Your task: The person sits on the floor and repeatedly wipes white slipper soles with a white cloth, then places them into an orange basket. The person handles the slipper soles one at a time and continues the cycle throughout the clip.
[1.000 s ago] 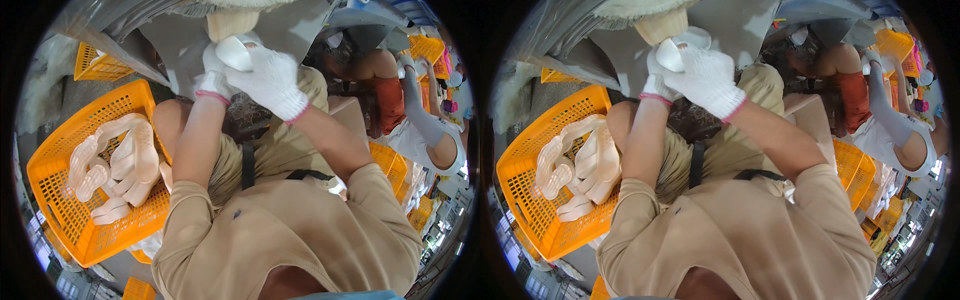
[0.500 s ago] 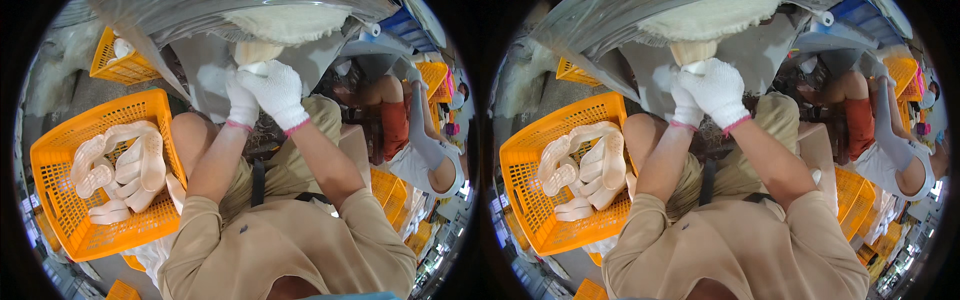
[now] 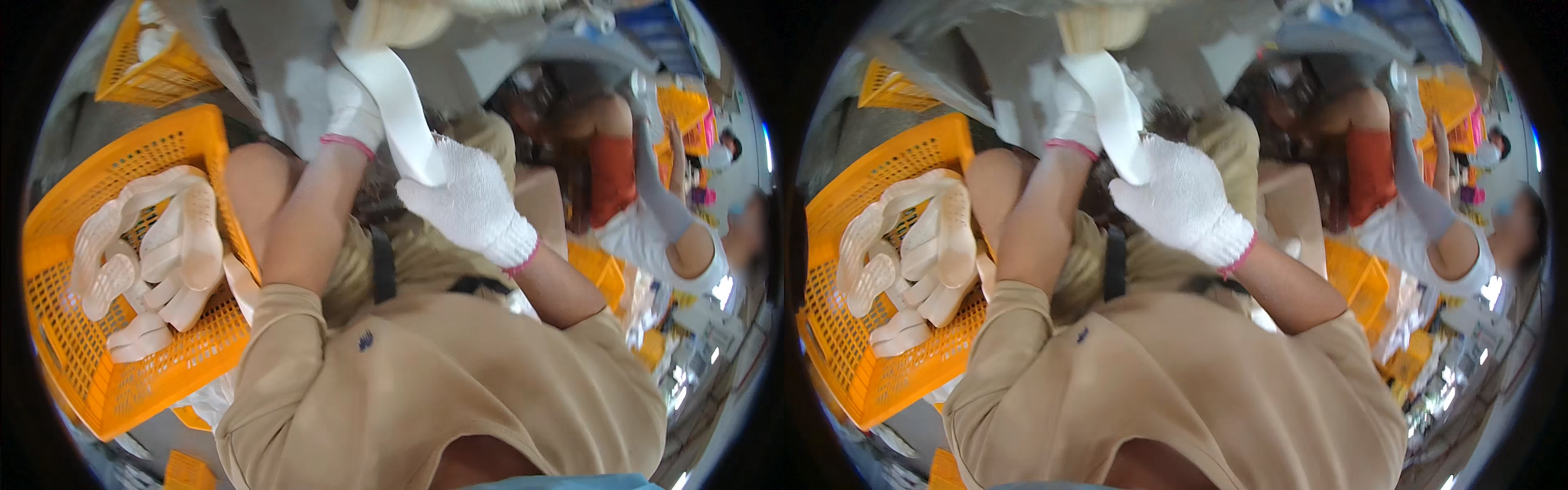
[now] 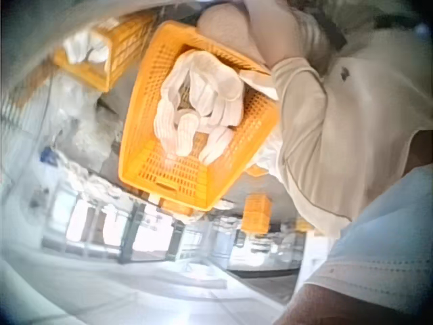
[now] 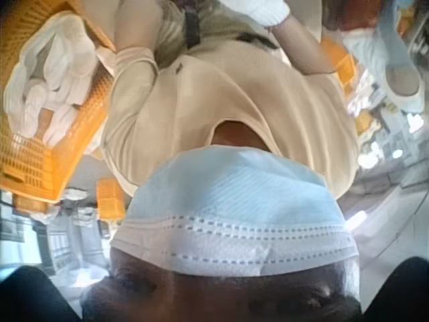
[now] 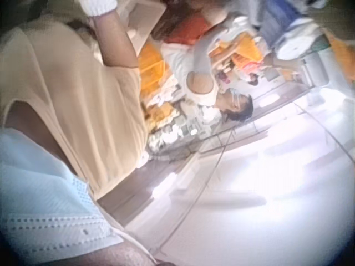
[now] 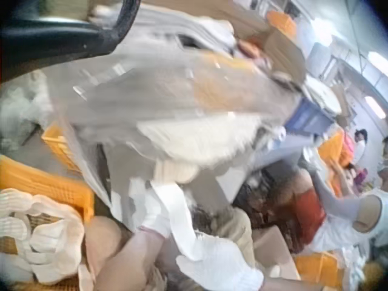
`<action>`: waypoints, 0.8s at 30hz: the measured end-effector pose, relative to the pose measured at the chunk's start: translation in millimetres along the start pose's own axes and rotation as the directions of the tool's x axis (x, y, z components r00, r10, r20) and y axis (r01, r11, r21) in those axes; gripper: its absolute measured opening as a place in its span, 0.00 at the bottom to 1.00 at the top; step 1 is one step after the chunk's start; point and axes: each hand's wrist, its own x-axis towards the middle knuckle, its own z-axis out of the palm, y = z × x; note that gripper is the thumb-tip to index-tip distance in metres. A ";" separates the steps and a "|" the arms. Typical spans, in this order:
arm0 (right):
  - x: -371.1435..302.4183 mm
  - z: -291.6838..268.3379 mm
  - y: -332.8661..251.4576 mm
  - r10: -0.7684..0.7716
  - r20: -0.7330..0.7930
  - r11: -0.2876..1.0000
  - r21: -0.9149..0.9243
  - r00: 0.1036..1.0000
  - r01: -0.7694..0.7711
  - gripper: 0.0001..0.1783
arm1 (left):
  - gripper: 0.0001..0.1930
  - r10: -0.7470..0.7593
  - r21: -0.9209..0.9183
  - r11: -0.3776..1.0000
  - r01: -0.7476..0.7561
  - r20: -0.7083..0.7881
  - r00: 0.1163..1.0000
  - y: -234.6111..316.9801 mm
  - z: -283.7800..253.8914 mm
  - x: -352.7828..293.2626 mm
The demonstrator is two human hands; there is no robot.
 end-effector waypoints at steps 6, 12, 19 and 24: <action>14.6 -16.2 -2.6 -0.103 0.124 0.979 -0.165 0.987 0.123 0.23 | 0.23 0.398 0.390 0.881 -0.270 -0.301 0.866 9.1 31.6 -35.4; -89.0 -2.2 64.8 0.526 0.072 0.452 0.820 0.848 -0.350 0.35 | 0.27 -0.015 -0.016 1.000 0.013 -0.136 0.991 -25.7 64.1 -81.9; -61.3 -4.7 50.6 0.304 -0.044 0.533 0.836 0.952 -0.132 0.20 | 0.29 0.171 0.157 0.978 -0.136 -0.241 0.955 -7.0 78.4 -64.2; -111.1 -12.6 101.8 0.359 0.056 0.801 0.494 0.932 -0.339 0.41 | 0.31 0.049 0.341 0.940 -0.025 -0.064 0.997 -23.5 91.8 -131.2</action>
